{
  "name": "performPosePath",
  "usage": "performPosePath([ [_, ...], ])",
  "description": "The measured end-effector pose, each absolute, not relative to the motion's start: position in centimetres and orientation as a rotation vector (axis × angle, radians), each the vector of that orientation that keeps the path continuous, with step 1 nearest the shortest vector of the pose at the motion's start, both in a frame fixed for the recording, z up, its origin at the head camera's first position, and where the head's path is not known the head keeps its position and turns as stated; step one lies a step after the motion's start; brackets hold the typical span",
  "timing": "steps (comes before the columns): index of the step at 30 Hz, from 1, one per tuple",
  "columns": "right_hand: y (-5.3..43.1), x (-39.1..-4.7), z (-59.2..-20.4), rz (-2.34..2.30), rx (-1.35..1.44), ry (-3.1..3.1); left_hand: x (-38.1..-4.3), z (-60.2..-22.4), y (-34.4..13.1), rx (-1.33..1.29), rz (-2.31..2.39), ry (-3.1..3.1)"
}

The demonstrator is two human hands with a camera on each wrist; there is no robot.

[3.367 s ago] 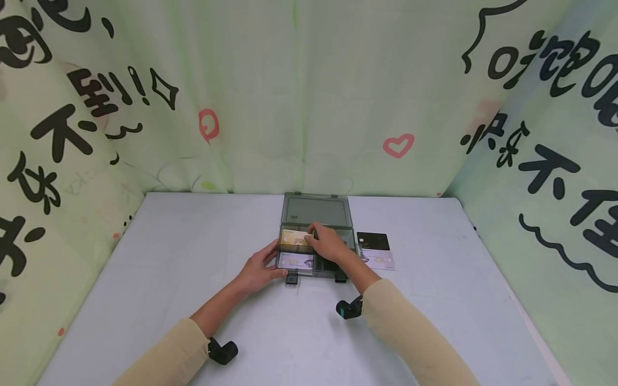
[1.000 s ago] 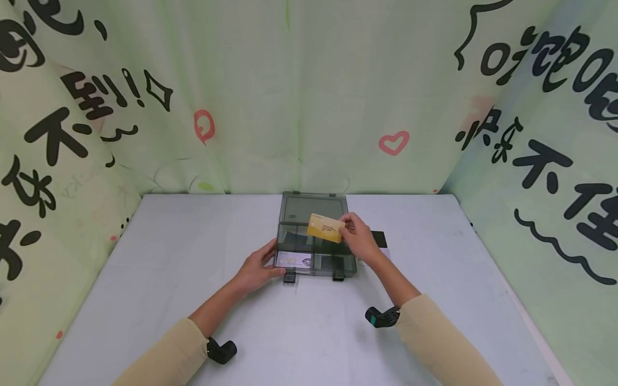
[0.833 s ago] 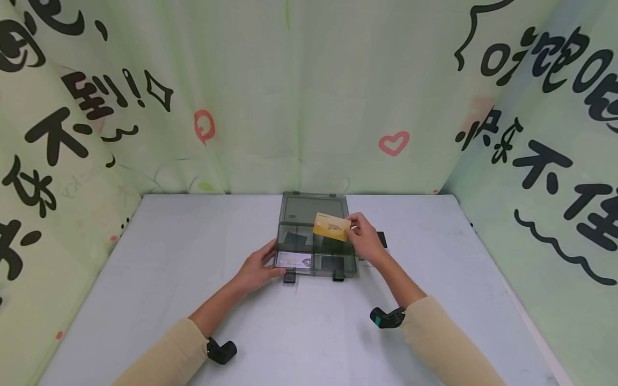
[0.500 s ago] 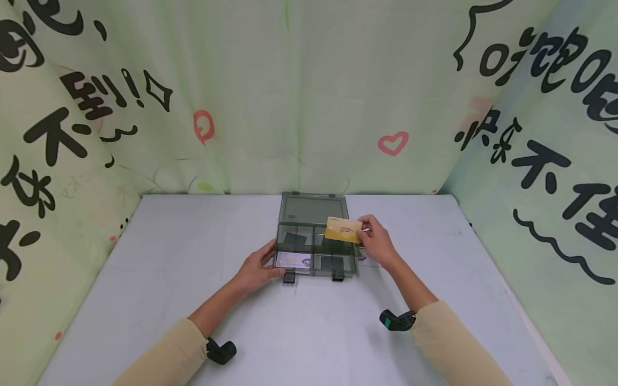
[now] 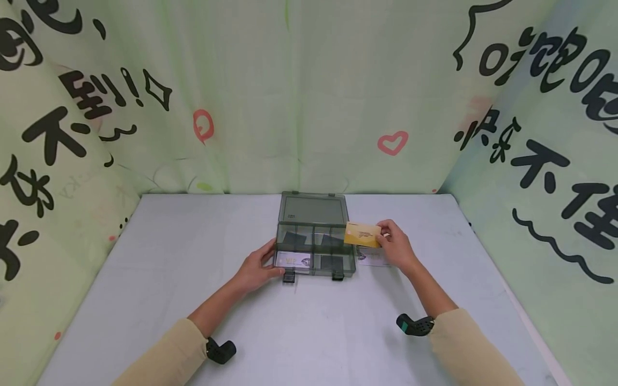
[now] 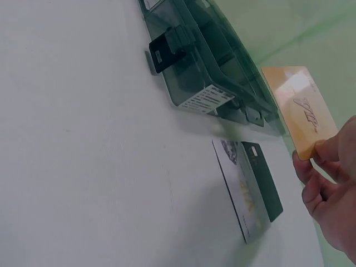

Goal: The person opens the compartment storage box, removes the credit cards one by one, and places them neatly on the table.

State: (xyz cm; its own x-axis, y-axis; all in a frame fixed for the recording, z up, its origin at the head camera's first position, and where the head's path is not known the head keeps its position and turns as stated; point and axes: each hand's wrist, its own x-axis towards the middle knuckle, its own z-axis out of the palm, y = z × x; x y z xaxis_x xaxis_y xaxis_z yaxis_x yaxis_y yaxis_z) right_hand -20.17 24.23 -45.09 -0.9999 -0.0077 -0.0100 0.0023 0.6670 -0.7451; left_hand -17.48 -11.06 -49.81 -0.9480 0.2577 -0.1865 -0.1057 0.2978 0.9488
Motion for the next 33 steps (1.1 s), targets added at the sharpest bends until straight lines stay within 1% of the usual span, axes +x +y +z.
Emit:
performPosePath([
  [14,28.2,-19.4,-45.5,-1.208,0.131,2.880,-17.4,-49.6,-11.1,0.137,1.680,2.268],
  [21,29.7,-19.2,-46.1,-1.163,0.188,2.890,-17.5,-49.7,-11.1,0.163,1.693,2.267],
  [33,32.1,-18.7,-47.2,-1.052,0.346,2.870,-17.4,-49.6,-11.1,0.128,1.685,2.268],
])
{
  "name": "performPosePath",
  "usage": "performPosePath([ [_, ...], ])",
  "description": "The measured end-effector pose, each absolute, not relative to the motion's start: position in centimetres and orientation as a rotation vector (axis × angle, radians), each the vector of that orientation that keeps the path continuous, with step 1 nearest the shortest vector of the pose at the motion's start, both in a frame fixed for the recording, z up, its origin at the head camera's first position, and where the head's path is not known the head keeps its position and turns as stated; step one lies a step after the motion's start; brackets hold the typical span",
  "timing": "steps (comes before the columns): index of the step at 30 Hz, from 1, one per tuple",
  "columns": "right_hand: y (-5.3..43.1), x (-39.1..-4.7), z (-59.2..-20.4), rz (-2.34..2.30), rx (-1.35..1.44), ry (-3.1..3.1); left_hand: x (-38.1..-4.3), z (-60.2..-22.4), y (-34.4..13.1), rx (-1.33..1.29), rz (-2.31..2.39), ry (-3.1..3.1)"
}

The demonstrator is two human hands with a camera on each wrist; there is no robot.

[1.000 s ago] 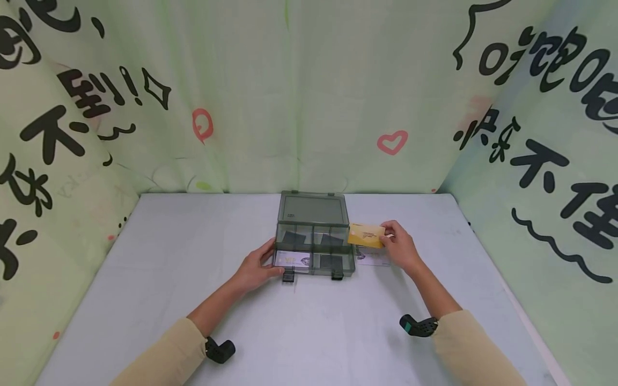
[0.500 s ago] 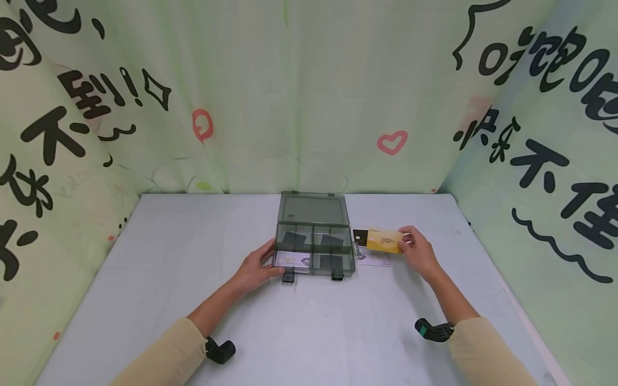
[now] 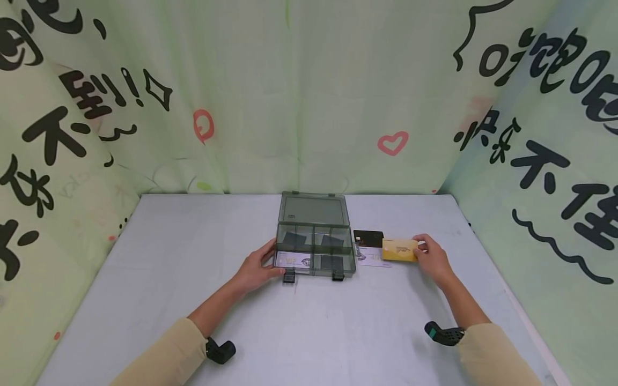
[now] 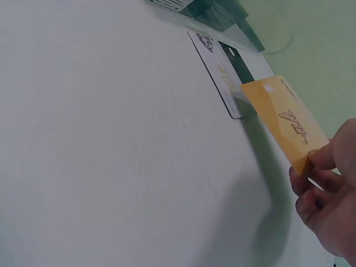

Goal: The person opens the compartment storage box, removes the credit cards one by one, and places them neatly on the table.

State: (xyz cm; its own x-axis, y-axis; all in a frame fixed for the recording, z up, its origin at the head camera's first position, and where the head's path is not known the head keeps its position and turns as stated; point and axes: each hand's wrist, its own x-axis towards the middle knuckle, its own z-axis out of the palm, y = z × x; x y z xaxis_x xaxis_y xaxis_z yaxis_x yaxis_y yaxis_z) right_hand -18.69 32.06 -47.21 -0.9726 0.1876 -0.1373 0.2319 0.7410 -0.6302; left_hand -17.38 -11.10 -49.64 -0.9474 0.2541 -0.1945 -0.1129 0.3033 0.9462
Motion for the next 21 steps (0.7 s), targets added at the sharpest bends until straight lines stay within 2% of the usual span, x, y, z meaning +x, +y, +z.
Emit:
performPosePath([
  [12,33.7,-17.9,-47.6,-1.025,0.364,2.832,-17.3,-49.5,-11.0,0.107,1.689,2.259],
  [21,33.0,-17.8,-47.8,-0.919,0.488,2.827,-17.3,-49.7,-11.0,0.114,1.701,2.256],
])
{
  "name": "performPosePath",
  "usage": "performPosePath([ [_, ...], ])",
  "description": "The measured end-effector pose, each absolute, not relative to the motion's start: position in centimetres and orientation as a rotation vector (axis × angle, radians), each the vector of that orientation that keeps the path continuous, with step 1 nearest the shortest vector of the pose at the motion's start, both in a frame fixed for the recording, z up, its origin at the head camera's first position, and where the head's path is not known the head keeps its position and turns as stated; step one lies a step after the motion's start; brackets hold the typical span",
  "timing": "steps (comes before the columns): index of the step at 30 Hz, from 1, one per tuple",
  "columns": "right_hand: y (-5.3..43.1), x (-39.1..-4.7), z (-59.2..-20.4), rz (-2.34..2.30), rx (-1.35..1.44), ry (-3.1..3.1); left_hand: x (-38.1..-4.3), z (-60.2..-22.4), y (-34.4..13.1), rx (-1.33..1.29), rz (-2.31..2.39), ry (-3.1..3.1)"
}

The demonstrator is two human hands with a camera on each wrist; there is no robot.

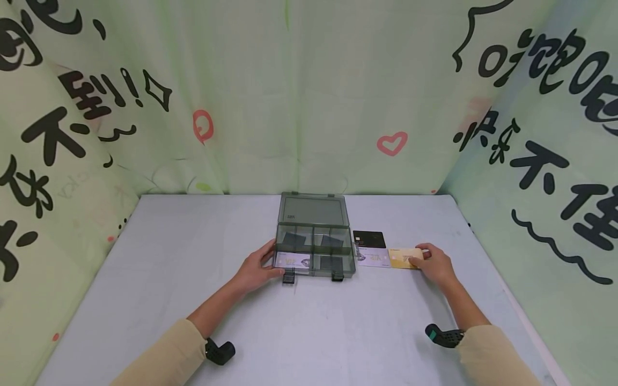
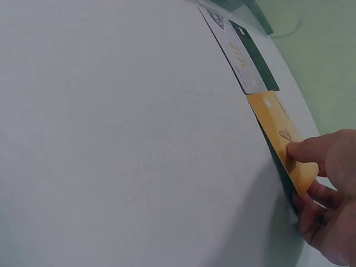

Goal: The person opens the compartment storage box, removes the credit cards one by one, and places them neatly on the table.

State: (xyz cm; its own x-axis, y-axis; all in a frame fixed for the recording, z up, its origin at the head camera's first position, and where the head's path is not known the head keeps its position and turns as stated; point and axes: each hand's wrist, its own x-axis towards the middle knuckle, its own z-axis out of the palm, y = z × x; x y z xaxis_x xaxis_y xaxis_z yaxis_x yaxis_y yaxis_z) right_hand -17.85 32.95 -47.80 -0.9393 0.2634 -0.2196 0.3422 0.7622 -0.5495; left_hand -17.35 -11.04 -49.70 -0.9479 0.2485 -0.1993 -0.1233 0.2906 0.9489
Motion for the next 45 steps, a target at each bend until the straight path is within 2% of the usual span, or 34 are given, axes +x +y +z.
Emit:
performPosePath([
  [21,32.4,-17.9,-48.8,-0.842,0.500,2.939,-17.4,-50.1,-11.1,0.137,1.688,2.270],
  [29,31.8,-17.9,-48.0,-0.937,0.472,2.954,-17.4,-50.0,-11.1,0.115,1.685,2.270],
  [45,28.3,-18.6,-45.8,-1.060,0.162,2.922,-17.3,-49.8,-11.1,0.119,1.692,2.311],
])
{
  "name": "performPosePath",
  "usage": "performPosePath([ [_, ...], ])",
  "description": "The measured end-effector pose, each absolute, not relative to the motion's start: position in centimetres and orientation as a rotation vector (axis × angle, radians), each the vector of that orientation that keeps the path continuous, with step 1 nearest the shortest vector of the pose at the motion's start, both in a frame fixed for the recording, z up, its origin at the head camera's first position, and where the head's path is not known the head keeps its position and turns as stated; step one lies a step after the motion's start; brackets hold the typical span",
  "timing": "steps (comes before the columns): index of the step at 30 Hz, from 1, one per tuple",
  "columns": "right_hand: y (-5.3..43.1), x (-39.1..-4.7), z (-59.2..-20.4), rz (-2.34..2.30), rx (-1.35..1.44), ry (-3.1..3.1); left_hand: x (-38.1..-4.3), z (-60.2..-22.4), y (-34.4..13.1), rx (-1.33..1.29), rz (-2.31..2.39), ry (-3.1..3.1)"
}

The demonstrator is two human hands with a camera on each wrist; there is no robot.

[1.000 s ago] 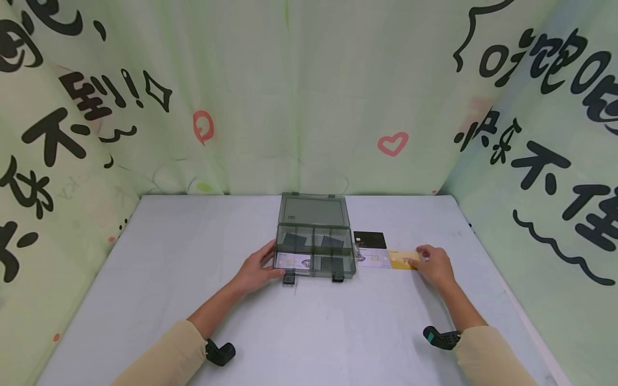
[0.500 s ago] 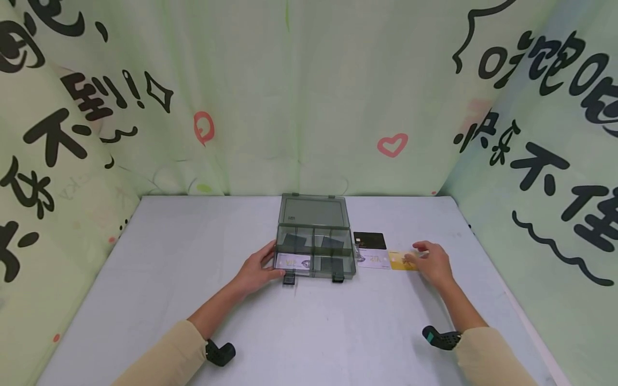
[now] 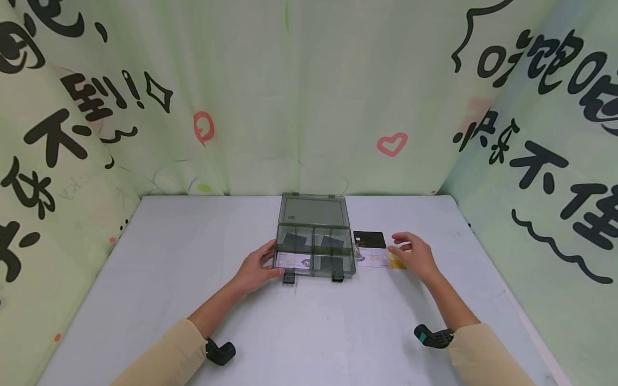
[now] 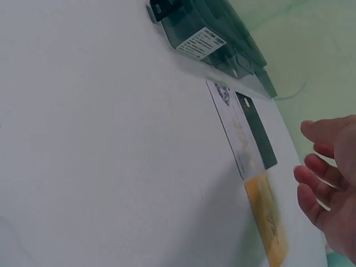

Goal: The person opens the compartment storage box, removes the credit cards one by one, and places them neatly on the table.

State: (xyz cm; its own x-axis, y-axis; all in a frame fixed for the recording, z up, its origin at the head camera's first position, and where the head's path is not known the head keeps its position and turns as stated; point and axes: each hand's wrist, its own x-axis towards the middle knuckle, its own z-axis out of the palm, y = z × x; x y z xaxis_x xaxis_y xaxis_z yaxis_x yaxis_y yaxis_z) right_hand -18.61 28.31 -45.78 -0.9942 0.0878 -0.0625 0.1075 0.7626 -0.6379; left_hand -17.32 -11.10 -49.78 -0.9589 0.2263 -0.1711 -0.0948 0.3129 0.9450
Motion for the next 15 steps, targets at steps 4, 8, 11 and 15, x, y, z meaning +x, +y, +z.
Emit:
performPosePath([
  [4,27.3,-18.6,-45.6,-1.075,0.102,2.935,-17.4,-49.8,-11.2,0.113,1.693,2.305],
  [8,26.4,-18.6,-45.4,-1.106,0.068,2.922,-17.5,-49.8,-11.2,0.104,1.701,2.289],
  [11,25.7,-18.7,-45.4,-1.130,0.032,2.921,-17.6,-49.8,-11.3,0.116,1.706,2.280],
  [15,24.8,-18.8,-45.5,-1.171,-0.028,2.917,-17.6,-49.9,-11.4,0.142,1.713,2.271],
])
